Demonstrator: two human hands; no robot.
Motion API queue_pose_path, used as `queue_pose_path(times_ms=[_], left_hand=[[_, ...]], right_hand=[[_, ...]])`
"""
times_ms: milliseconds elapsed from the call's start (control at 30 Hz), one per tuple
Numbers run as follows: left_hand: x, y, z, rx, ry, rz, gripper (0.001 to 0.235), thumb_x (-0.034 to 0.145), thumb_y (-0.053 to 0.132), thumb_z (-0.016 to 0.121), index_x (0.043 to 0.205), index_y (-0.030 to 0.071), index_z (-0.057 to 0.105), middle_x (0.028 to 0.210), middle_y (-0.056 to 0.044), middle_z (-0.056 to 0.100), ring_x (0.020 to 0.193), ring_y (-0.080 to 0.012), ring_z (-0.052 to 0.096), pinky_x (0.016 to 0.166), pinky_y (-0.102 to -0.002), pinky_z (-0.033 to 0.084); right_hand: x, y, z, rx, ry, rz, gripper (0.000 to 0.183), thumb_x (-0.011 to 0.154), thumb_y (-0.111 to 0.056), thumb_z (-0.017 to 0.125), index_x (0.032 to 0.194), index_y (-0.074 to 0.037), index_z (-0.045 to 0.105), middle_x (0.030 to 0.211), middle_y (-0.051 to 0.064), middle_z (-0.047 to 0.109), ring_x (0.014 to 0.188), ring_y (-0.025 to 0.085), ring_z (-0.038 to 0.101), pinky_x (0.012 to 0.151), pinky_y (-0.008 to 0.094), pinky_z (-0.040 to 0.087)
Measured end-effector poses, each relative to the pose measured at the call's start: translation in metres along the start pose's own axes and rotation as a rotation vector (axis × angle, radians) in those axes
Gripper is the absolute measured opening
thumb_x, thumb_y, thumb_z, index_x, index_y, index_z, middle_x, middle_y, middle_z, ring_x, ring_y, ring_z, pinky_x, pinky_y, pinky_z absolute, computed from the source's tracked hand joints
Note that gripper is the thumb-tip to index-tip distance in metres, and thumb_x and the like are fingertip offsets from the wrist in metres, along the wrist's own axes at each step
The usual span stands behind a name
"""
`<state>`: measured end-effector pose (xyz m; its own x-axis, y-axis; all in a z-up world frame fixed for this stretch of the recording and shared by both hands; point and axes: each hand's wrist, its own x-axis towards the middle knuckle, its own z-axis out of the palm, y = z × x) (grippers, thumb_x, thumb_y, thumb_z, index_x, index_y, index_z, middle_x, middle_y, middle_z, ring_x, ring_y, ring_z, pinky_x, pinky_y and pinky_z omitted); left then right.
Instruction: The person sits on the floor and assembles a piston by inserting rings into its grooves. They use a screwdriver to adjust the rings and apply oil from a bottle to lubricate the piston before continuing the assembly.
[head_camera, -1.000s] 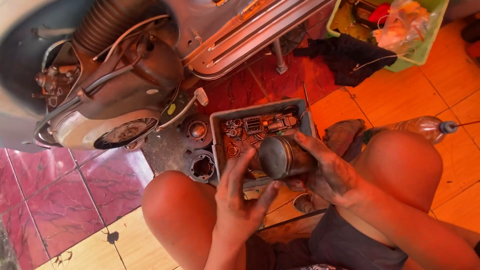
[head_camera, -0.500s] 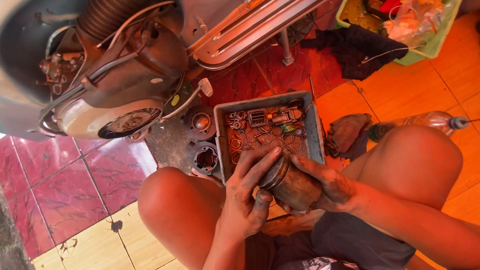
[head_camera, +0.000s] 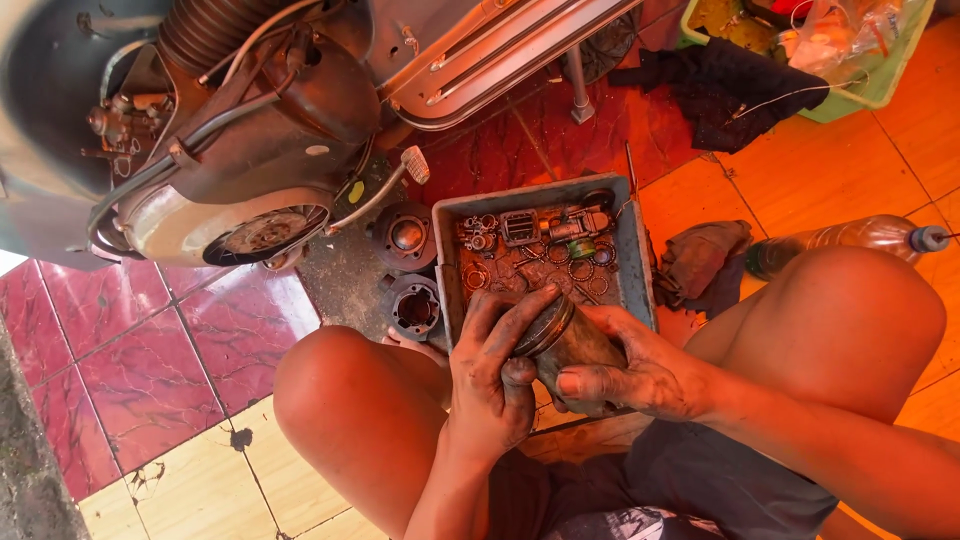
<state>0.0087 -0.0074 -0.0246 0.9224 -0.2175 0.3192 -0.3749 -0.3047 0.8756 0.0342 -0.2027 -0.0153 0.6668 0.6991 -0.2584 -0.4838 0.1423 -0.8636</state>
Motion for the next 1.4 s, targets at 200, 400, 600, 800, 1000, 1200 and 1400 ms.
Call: queue_pose_path(times_ms=[200,400,600,800,1000,1200,1400], left_hand=[[0.009,0.007,-0.007,-0.001,-0.07,0.001,0.079,0.111,0.067,0.015,0.146,0.006,0.053,0.115,-0.017,0.059,0.107,-0.0286,0.056,0.093,-0.044,0.047],[0.006,0.006,-0.005,-0.067,-0.098,0.035,0.08,0.111,0.068,0.018,0.143,0.003,0.053,0.124,-0.019,0.058,0.114,-0.0319,0.058,0.098,-0.047,0.049],[0.006,0.008,0.0,-0.102,-0.046,-0.012,0.077,0.111,0.069,0.019,0.142,0.009,0.056,0.124,-0.017,0.06,0.118,-0.0316,0.058,0.097,-0.049,0.051],[-0.008,0.0,0.037,0.212,0.565,0.287,0.021,0.105,0.016,0.06,0.119,0.003,0.068,0.116,-0.019,0.064,0.105,-0.0339,0.068,0.093,-0.045,0.065],[0.007,-0.002,0.035,0.235,0.678,0.225,0.018,0.102,0.012,0.063,0.115,0.001,0.068,0.114,-0.017,0.066,0.107,-0.0346,0.073,0.094,-0.044,0.067],[0.034,-0.037,0.018,0.207,0.741,0.169,0.022,0.1,0.022,0.062,0.104,0.001,0.065,0.1,-0.011,0.059,0.092,-0.0309,0.066,0.08,-0.042,0.057],[0.051,-0.051,0.009,0.133,0.717,0.027,0.013,0.104,0.019,0.053,0.105,0.008,0.059,0.101,-0.008,0.054,0.078,-0.0241,0.054,0.074,-0.038,0.052]], right_hand=[[-0.004,0.025,-0.014,0.031,0.175,0.175,0.062,0.085,-0.034,0.072,0.137,-0.003,0.055,0.091,0.015,0.072,0.084,0.024,0.071,0.085,0.038,0.053],[0.002,0.004,-0.005,0.242,-0.135,0.013,0.041,0.093,-0.035,0.073,0.082,0.004,0.063,0.062,0.018,0.06,0.047,0.022,0.054,0.043,0.032,0.042],[0.004,0.011,-0.003,0.315,-0.132,-0.054,0.043,0.094,-0.031,0.073,0.109,0.006,0.056,0.073,0.021,0.06,0.05,0.021,0.049,0.043,0.031,0.042],[0.016,0.028,-0.003,0.103,-0.007,-0.35,0.055,0.099,-0.035,0.071,0.138,0.001,0.057,0.13,0.014,0.067,0.119,0.026,0.066,0.102,0.039,0.054],[0.046,0.038,0.007,0.198,0.122,-0.439,0.062,0.095,-0.04,0.076,0.135,0.003,0.056,0.12,0.014,0.069,0.112,0.026,0.067,0.098,0.04,0.055],[0.101,0.038,0.023,0.148,0.344,-0.539,0.034,0.093,-0.027,0.062,0.101,0.006,0.066,0.056,0.008,0.048,0.048,0.013,0.045,0.046,0.028,0.042],[0.131,0.072,0.006,0.218,0.503,-0.374,0.046,0.099,-0.033,0.065,0.127,0.003,0.063,0.095,0.015,0.066,0.087,0.023,0.062,0.083,0.038,0.051]])
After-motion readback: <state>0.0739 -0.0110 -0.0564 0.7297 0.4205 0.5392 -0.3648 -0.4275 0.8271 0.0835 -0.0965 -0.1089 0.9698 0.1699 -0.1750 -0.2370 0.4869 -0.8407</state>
